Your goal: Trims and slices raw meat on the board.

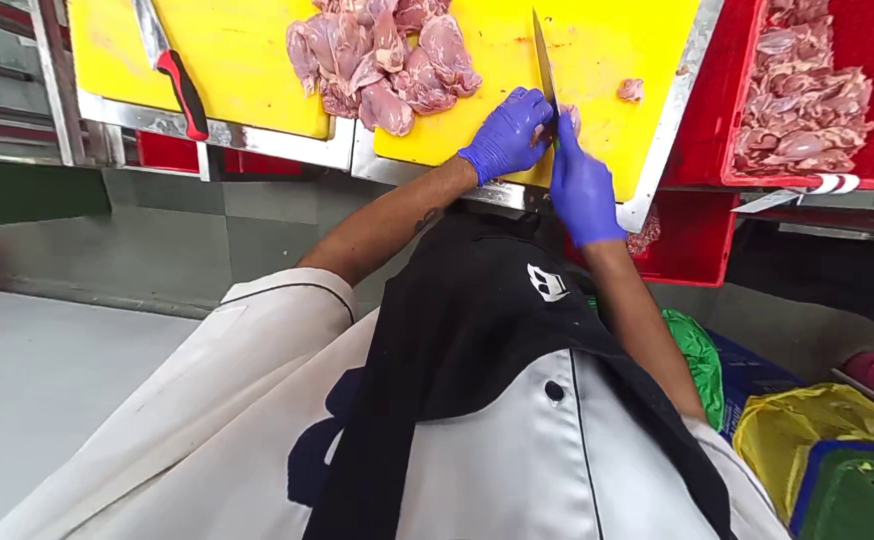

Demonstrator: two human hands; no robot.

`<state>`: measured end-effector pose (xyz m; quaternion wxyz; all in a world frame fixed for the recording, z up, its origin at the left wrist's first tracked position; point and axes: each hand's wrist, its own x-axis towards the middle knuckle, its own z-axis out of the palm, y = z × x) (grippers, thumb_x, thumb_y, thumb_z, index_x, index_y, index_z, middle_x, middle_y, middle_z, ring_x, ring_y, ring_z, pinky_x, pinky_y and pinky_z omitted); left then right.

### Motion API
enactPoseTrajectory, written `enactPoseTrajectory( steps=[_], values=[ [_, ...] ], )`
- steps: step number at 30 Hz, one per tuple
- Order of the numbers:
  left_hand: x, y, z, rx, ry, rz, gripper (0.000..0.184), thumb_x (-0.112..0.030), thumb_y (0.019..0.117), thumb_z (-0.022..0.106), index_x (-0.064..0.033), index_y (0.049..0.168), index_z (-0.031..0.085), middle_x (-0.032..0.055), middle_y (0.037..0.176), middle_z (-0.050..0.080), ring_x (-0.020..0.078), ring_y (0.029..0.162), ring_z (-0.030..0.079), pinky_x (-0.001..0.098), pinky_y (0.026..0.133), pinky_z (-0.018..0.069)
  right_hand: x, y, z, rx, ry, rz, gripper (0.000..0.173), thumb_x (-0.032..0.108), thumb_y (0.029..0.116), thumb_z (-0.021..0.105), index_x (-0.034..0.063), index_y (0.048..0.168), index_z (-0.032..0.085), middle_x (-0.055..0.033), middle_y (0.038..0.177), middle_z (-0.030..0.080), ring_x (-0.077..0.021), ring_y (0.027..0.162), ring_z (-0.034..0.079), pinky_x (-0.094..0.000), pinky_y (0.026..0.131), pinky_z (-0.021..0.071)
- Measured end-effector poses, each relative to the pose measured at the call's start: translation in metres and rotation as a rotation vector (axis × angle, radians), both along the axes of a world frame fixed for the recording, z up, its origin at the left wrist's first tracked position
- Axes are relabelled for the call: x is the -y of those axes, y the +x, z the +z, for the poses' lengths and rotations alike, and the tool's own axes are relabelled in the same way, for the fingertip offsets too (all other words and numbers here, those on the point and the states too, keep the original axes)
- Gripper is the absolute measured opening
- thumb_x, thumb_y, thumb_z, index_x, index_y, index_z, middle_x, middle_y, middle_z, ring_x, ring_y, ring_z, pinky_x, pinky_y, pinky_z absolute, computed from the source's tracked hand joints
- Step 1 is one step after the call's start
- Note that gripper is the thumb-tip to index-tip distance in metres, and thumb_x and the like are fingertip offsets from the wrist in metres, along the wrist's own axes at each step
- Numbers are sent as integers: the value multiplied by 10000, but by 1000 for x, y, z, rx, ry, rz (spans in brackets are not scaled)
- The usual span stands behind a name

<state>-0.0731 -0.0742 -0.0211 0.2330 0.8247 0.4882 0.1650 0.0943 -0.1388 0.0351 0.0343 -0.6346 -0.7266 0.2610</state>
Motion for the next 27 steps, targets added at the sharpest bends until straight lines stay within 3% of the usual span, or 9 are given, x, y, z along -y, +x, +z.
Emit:
enactPoseTrajectory(
  steps=[4, 5, 7, 9, 12, 14, 19, 22, 27],
  values=[
    [-23, -4, 10, -39, -78, 106, 352, -155, 875, 665, -20, 1200, 674, 160, 1198, 682, 313, 1180, 645, 450, 1029, 519, -44, -5, -5, -141, -4, 4, 516, 246, 1102, 343, 229, 1617, 342, -194, 1047, 731, -380, 913, 717, -600, 808, 551],
    [-37, -7, 13, -20, -100, 173, 359, -124, 882, 646, -31, 1228, 662, 156, 1189, 693, 304, 1166, 660, 465, 1023, 528, -41, 6, 0, -209, -22, -20, 509, 259, 1105, 347, 236, 1614, 350, -166, 1023, 724, -325, 850, 711, -554, 774, 568],
    [-60, -13, 13, 109, -149, 286, 405, -91, 877, 606, -74, 1275, 677, 119, 1153, 731, 254, 1099, 698, 454, 982, 556, -14, 32, 17, -391, -84, -149, 509, 262, 1116, 343, 274, 1624, 318, -115, 901, 671, -238, 602, 609, -440, 533, 538],
    [-70, -8, 10, 271, -164, 151, 380, -89, 902, 564, -62, 1251, 712, 105, 1185, 733, 207, 1108, 692, 398, 993, 546, 10, 56, 31, -533, -130, -304, 508, 290, 1124, 321, 310, 1630, 282, -68, 838, 639, -179, 474, 522, -359, 408, 481],
    [-67, 13, 2, 220, -120, -316, 251, -184, 914, 668, -73, 1123, 753, 120, 1219, 696, 260, 1212, 618, 426, 1080, 477, 22, 79, 26, -635, -146, -462, 509, 306, 1126, 340, 308, 1632, 284, -42, 850, 651, -149, 485, 532, -316, 424, 495],
    [-56, 16, 3, 111, -95, -406, 191, -219, 911, 687, -86, 1030, 756, 110, 1129, 707, 286, 1153, 629, 444, 1048, 483, 32, 85, 22, -632, -163, -494, 507, 300, 1126, 358, 298, 1629, 295, -41, 838, 643, -148, 491, 542, -316, 431, 504],
    [-28, -10, 12, -4, -172, 27, 283, -303, 1007, 589, -40, 994, 692, 128, 918, 719, 280, 913, 707, 484, 841, 560, 69, 73, 30, -313, -142, -268, 512, 315, 1109, 352, 291, 1620, 327, -66, 873, 678, -182, 598, 619, -427, 564, 559],
    [-17, -15, 4, 158, -119, 28, 218, -232, 969, 637, -45, 1031, 728, 115, 1010, 716, 240, 1002, 688, 422, 923, 557, 85, 64, 41, -135, -98, -63, 515, 284, 1103, 327, 238, 1615, 343, -127, 864, 693, -293, 746, 675, -534, 695, 551],
    [-10, -10, 2, 110, -66, -5, 214, -201, 968, 610, -53, 1048, 742, 121, 1066, 721, 249, 1030, 696, 422, 937, 550, 65, 32, 12, -98, -85, -37, 531, 260, 1101, 346, 244, 1630, 296, -166, 859, 696, -361, 757, 689, -567, 688, 553]
  ],
)
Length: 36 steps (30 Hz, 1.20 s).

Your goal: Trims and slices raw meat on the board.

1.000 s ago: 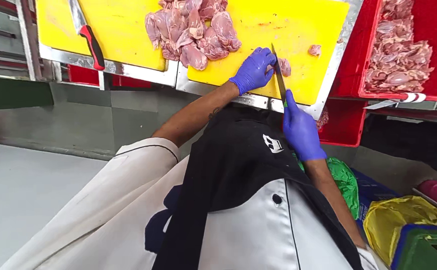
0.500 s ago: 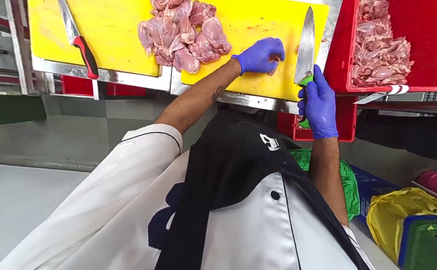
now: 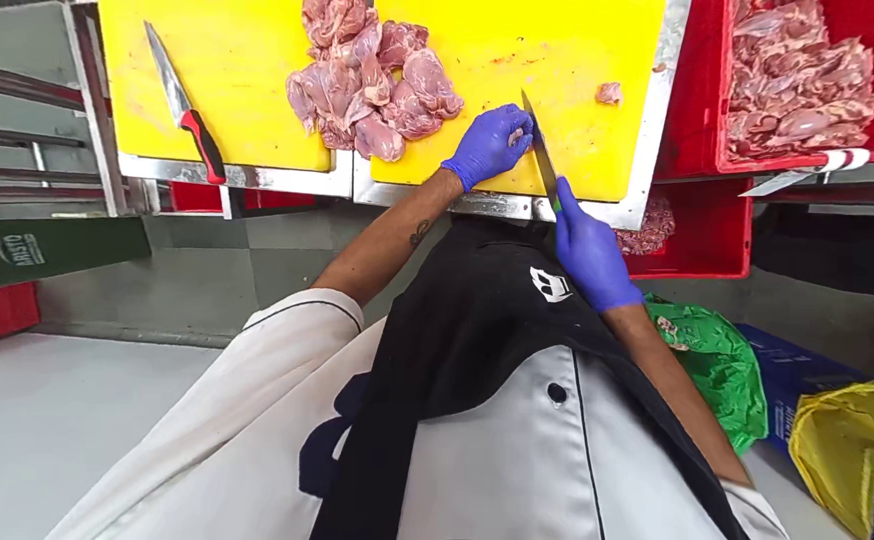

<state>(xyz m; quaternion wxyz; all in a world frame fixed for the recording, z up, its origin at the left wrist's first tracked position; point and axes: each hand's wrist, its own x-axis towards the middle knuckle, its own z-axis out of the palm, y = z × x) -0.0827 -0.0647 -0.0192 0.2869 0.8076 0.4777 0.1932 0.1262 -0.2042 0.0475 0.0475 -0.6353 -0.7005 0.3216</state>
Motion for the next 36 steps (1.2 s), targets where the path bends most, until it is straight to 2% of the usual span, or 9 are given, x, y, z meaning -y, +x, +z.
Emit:
enactPoseTrajectory(
  steps=[5, 9, 13, 18, 21, 24, 27, 30, 36],
  values=[
    [-8, -5, 6, 56, -122, 54, 208, -199, 957, 651, -48, 1060, 750, 118, 1079, 741, 233, 1063, 699, 430, 979, 543, -83, -15, -25, -43, 79, -38, 509, 260, 1112, 337, 270, 1621, 328, -203, 985, 723, -405, 853, 706, -622, 751, 545],
    [-40, -14, 18, 465, -443, 317, 234, -187, 1006, 642, -8, 1141, 707, 100, 1047, 705, 139, 898, 667, 329, 815, 569, -93, 15, 4, -91, 162, -153, 515, 258, 1113, 364, 225, 1624, 317, -213, 939, 692, -387, 765, 676, -604, 672, 539],
    [-29, 0, 23, -112, -202, -195, 337, -153, 873, 722, -39, 1190, 712, 173, 1294, 638, 310, 1245, 596, 480, 1067, 496, -80, 40, 17, -229, 109, -219, 526, 262, 1114, 341, 279, 1636, 279, -124, 852, 653, -247, 544, 569, -469, 482, 507],
    [-15, 0, 57, -253, -309, -735, 289, 42, 743, 796, -48, 1016, 766, 129, 1036, 710, 287, 991, 666, 502, 889, 541, -76, 38, 8, -394, 10, -302, 511, 313, 1113, 372, 272, 1620, 326, -78, 881, 659, -170, 553, 588, -372, 505, 541],
    [-78, -29, 89, 104, -296, -346, 345, -13, 850, 753, 17, 1189, 698, 184, 1118, 708, 252, 1026, 679, 445, 934, 560, -71, 38, 11, -465, -14, -317, 506, 320, 1120, 363, 253, 1620, 329, -51, 882, 655, -133, 517, 560, -315, 458, 513],
    [-149, -68, 99, -122, -16, 324, 369, -135, 883, 675, -63, 1245, 669, 123, 1259, 683, 244, 1198, 648, 432, 1058, 519, -68, 37, 17, -502, 7, -322, 500, 301, 1118, 375, 253, 1614, 342, -32, 866, 654, -117, 500, 550, -292, 439, 503],
    [-133, -98, 107, -605, -205, 272, 403, -314, 892, 735, -12, 1157, 701, 248, 1201, 680, 444, 1190, 628, 681, 980, 493, -63, 35, 32, -502, 79, -305, 499, 277, 1115, 365, 220, 1611, 351, -23, 874, 656, -109, 518, 558, -294, 451, 510],
    [-91, -106, 81, -806, -282, 248, 560, -453, 800, 819, -6, 1122, 718, 274, 1254, 645, 486, 1191, 608, 722, 899, 501, -57, 28, 20, -519, 95, -270, 502, 275, 1116, 361, 197, 1612, 355, -25, 862, 645, -112, 524, 539, -294, 447, 491],
    [-81, -107, 72, -271, -267, 162, 289, -237, 866, 756, 3, 1020, 705, 208, 1021, 696, 358, 992, 668, 580, 893, 529, -49, 17, -24, -388, -118, -5, 493, 310, 1108, 347, 238, 1594, 398, -48, 866, 660, -152, 601, 590, -370, 558, 542]
  ],
)
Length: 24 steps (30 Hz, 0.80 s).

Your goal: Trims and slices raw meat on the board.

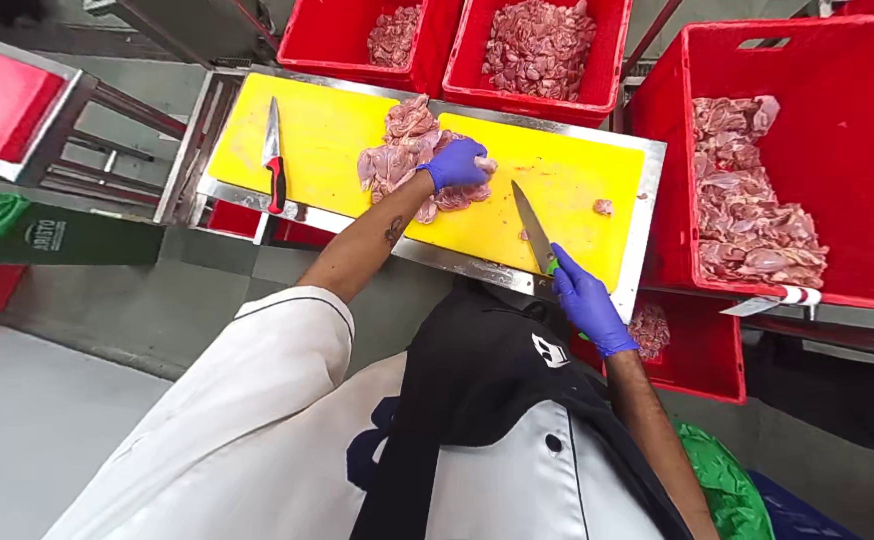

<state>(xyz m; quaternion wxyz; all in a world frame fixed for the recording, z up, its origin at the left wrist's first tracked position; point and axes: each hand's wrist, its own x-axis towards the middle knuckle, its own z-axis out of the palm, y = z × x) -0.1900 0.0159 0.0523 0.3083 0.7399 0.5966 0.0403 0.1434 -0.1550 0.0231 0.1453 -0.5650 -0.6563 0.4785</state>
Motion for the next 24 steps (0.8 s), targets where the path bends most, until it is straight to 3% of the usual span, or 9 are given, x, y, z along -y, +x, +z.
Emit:
enactPoseTrajectory(
  steps=[3, 6, 8, 10, 12, 15, 17, 19, 24],
  values=[
    [22, 26, 25, 689, -113, 205, 354, -108, 966, 666, 39, 1262, 538, 192, 1073, 686, 251, 862, 721, 424, 759, 631, -17, 16, -7, 81, 5, -129, 503, 328, 1108, 336, 250, 1603, 377, -82, 887, 666, -190, 636, 600, -414, 590, 538],
    [44, 57, 29, 1019, -244, 399, 487, -118, 996, 611, -74, 1455, 453, 198, 1265, 635, 304, 964, 716, 462, 759, 643, -33, 30, 3, 142, 30, -240, 502, 347, 1106, 339, 271, 1601, 375, -93, 916, 680, -199, 654, 619, -430, 602, 544],
    [59, 71, 10, 934, -231, 455, 454, -143, 1019, 615, -53, 1435, 458, 193, 1213, 637, 274, 878, 722, 432, 731, 648, -30, 31, 13, 109, 103, -272, 505, 323, 1105, 351, 260, 1606, 364, -80, 906, 673, -183, 618, 604, -412, 568, 543],
    [77, 74, -22, 587, -133, 421, 449, -212, 992, 651, -43, 1387, 518, 176, 1068, 691, 247, 799, 727, 432, 720, 641, -16, 25, 22, 48, 152, -259, 502, 305, 1109, 354, 243, 1607, 360, -57, 891, 667, -154, 590, 589, -378, 540, 538],
    [94, 69, -46, 247, -40, 340, 444, -279, 943, 678, -72, 1328, 597, 168, 1057, 725, 298, 940, 725, 526, 854, 594, 4, 17, 23, -18, 32, -186, 494, 304, 1112, 346, 262, 1604, 368, -37, 883, 664, -140, 582, 576, -354, 531, 526],
    [97, 60, -42, 11, -19, 257, 446, -332, 918, 689, -111, 1299, 615, 158, 1034, 734, 343, 967, 724, 584, 839, 581, 27, 17, -3, -142, -174, -185, 500, 310, 1118, 336, 252, 1614, 350, -19, 849, 646, -127, 541, 557, -313, 472, 508],
    [92, 60, -34, -122, 61, 159, 473, -356, 892, 706, -154, 1313, 630, 116, 1158, 708, 330, 1081, 694, 576, 875, 576, 32, 21, -10, -112, -118, -275, 503, 299, 1121, 325, 224, 1618, 335, -21, 847, 643, -122, 536, 549, -312, 465, 499],
    [85, 64, -32, -98, 234, -27, 385, -287, 890, 723, -146, 1245, 684, 98, 1256, 665, 316, 1200, 617, 523, 974, 534, 38, 18, 1, 39, 18, -247, 517, 285, 1116, 304, 191, 1624, 312, -42, 872, 660, -138, 588, 586, -351, 539, 535],
    [67, 77, -50, 64, 256, -346, 202, -189, 990, 602, -97, 1089, 752, 114, 1063, 736, 307, 1092, 679, 504, 988, 529, 48, -13, 30, 274, 88, 24, 539, 252, 1097, 291, 152, 1626, 307, -138, 914, 709, -306, 793, 692, -528, 751, 563]
  ],
)
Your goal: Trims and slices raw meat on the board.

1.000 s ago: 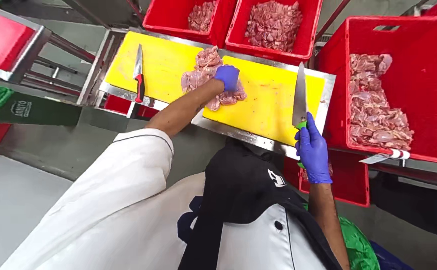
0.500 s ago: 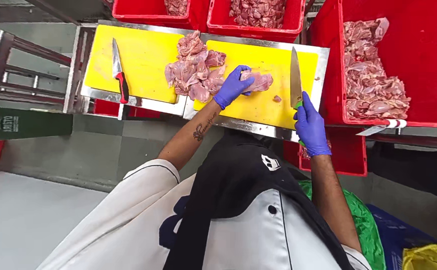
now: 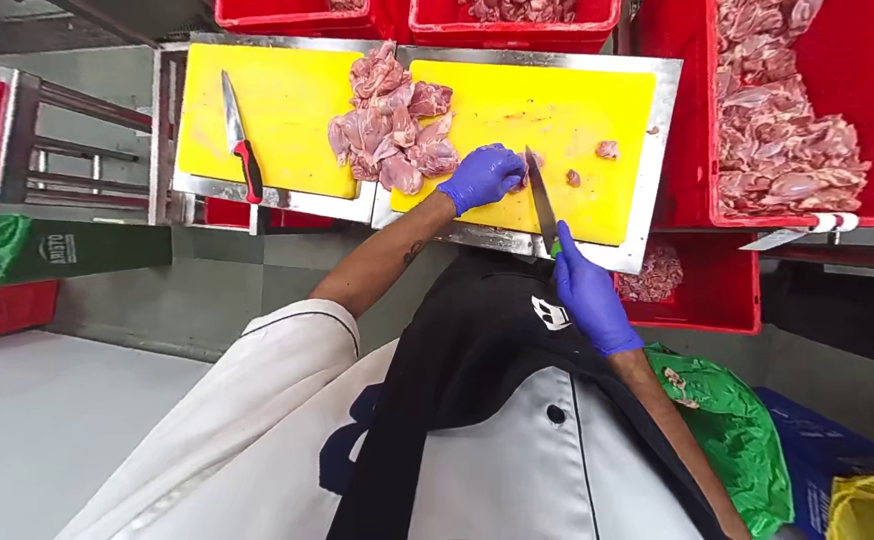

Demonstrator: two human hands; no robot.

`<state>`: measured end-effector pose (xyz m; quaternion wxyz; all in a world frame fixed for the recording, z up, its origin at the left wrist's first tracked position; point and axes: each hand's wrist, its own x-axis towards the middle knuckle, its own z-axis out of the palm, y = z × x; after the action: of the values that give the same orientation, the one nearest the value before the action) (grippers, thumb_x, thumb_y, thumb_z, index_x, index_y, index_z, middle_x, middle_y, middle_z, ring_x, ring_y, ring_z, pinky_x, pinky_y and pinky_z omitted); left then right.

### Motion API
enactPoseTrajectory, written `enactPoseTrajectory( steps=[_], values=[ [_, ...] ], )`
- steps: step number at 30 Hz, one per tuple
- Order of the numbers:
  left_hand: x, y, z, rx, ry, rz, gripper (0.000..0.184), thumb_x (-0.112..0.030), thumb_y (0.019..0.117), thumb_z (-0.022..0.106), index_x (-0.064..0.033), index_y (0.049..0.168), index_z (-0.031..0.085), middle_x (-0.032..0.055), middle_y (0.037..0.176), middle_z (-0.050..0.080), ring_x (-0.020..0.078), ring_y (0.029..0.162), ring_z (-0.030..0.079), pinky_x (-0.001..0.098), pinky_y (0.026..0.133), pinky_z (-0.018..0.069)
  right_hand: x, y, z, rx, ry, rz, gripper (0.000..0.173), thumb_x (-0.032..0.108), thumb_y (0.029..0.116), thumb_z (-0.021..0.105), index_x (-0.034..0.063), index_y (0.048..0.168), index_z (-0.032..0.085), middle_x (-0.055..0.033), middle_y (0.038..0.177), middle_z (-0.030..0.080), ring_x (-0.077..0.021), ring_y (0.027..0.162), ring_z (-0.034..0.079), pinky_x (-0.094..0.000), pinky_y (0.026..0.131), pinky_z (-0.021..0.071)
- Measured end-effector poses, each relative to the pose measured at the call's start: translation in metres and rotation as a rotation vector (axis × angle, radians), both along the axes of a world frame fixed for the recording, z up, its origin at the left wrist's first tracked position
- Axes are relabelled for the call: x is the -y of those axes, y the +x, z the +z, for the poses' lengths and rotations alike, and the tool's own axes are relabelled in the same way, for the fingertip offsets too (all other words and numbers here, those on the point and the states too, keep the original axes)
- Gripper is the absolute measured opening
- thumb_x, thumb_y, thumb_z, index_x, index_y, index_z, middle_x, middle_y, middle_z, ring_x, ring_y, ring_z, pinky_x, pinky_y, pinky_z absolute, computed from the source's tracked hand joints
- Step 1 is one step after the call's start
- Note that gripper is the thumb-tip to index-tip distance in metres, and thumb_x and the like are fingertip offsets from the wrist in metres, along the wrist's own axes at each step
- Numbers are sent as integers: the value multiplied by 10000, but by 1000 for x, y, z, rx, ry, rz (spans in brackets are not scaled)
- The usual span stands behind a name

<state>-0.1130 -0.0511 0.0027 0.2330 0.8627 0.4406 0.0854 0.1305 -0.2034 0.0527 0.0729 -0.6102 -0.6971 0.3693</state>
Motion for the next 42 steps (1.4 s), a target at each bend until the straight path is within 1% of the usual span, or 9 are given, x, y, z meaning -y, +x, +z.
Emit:
enactPoseTrajectory(
  steps=[6, 13, 18, 20, 23, 30, 32, 35, 42],
  values=[
    [-2, 10, -1, -87, 9, 43, 237, -235, 1008, 573, -111, 1099, 753, 115, 1088, 741, 322, 1115, 678, 521, 967, 532, -65, -54, -22, 141, 75, -52, 568, 220, 1090, 343, 237, 1644, 216, -162, 842, 697, -377, 751, 703, -572, 638, 562],
    [-22, -9, 10, -10, 44, 230, 250, -269, 977, 644, -123, 1160, 731, 60, 1118, 748, 268, 1118, 675, 515, 1043, 470, 16, 25, -11, 151, -42, 46, 543, 288, 1096, 294, 275, 1638, 280, -164, 913, 717, -371, 798, 701, -586, 710, 551],
    [-48, 0, 13, -73, 12, -391, 462, -210, 888, 749, -183, 1342, 669, 102, 1304, 679, 335, 1336, 543, 564, 1160, 377, -33, 66, -26, 9, -13, -218, 515, 331, 1112, 313, 288, 1626, 315, -156, 955, 701, -313, 809, 684, -572, 755, 555],
    [-53, 8, 17, -282, 38, -549, 306, -210, 888, 764, -190, 1189, 717, 109, 1122, 714, 380, 1222, 591, 643, 1147, 329, -41, 71, -15, -12, -1, -207, 512, 328, 1116, 319, 281, 1626, 319, -151, 919, 687, -310, 752, 662, -572, 703, 542],
    [-59, 10, 36, -448, -82, -622, 204, -178, 911, 724, -110, 1104, 729, 166, 989, 725, 402, 1020, 674, 637, 948, 478, -34, 75, 1, -66, 62, -182, 507, 353, 1114, 321, 300, 1618, 338, -99, 847, 660, -244, 638, 613, -498, 603, 532],
    [-41, 14, 61, 554, -478, -33, 296, -237, 1049, 563, 30, 1021, 687, 100, 869, 711, 133, 760, 691, 331, 711, 596, -36, 67, 37, -111, 184, -255, 514, 347, 1110, 332, 329, 1623, 313, -78, 882, 671, -196, 595, 608, -455, 564, 548],
    [-23, 24, 47, 468, -595, 194, 304, -258, 1060, 561, 21, 1105, 675, 123, 889, 738, 182, 716, 729, 377, 650, 636, -33, 58, 39, -90, 204, -237, 523, 317, 1108, 342, 305, 1630, 302, -82, 888, 678, -199, 618, 622, -461, 585, 554],
    [-8, 26, 2, 33, -259, 319, 365, -392, 990, 595, -47, 1067, 688, 111, 814, 693, 276, 773, 690, 517, 740, 570, -22, 43, 30, 3, 152, -126, 513, 301, 1108, 352, 284, 1620, 335, -111, 881, 690, -258, 707, 654, -514, 669, 549],
    [-11, 26, 0, -40, -207, 220, 348, -352, 942, 645, -100, 1178, 686, 83, 881, 709, 274, 844, 700, 525, 773, 572, -9, 22, 9, 268, 56, 80, 528, 272, 1098, 333, 281, 1625, 304, -190, 879, 695, -416, 786, 692, -609, 665, 532]
  ],
)
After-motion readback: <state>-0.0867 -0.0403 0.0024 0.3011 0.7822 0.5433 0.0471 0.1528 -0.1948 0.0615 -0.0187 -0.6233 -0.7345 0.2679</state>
